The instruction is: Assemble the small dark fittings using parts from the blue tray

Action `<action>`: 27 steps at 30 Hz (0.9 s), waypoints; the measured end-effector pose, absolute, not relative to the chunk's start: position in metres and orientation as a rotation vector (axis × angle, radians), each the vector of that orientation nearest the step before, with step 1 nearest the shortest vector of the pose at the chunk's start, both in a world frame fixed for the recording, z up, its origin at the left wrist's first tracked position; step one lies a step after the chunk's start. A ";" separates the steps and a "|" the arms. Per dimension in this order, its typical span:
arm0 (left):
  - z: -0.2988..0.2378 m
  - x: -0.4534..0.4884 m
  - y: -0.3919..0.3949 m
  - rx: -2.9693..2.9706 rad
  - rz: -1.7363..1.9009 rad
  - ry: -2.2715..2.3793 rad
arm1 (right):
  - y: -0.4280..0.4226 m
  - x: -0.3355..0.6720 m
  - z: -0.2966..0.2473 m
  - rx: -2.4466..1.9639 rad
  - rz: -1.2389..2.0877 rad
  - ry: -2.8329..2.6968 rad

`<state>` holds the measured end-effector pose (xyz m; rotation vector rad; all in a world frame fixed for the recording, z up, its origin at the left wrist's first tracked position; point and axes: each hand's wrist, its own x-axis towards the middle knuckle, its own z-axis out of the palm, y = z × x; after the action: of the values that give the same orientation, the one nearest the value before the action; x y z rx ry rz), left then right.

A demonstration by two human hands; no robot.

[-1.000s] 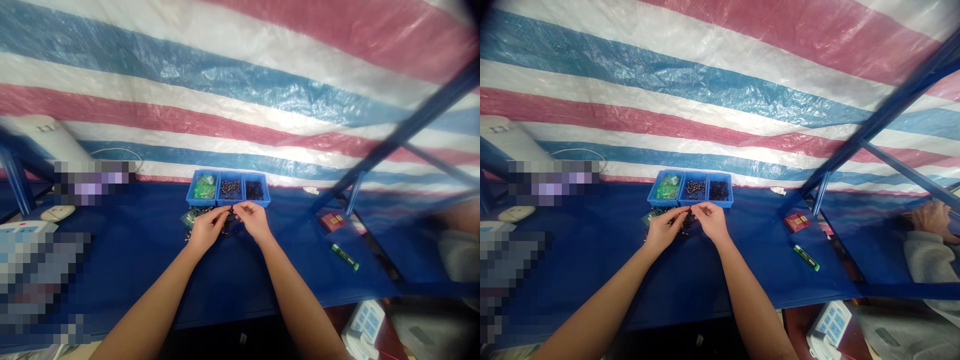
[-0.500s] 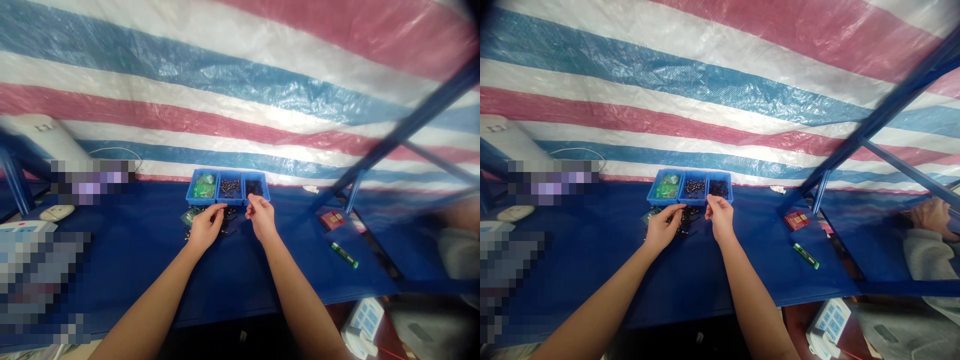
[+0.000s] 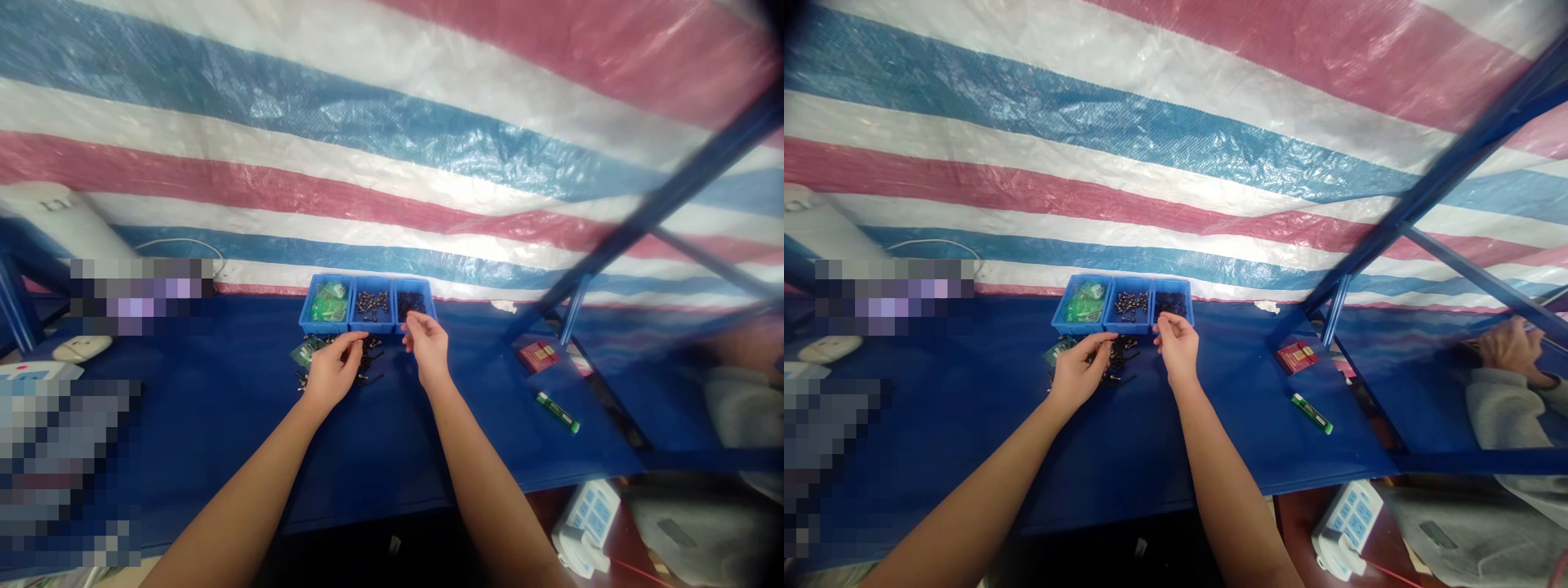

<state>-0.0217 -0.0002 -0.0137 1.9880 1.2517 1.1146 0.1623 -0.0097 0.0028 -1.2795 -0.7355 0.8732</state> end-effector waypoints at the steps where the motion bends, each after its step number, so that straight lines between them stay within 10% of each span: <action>1: -0.013 -0.022 0.000 1.988 1.114 1.260 | -0.012 0.163 0.003 -1.327 0.860 -0.861; 11: -0.011 -0.022 0.000 1.985 1.105 1.267 | -0.028 0.177 0.005 -1.350 0.868 -2.039; 27: -0.015 -0.019 0.001 2.071 1.081 1.210 | -0.025 0.156 0.009 -1.309 0.623 -1.706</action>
<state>-0.0193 0.0012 -0.0147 2.0714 1.2098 1.0813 0.1557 -0.0249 0.0093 -1.3087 -1.7063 0.6232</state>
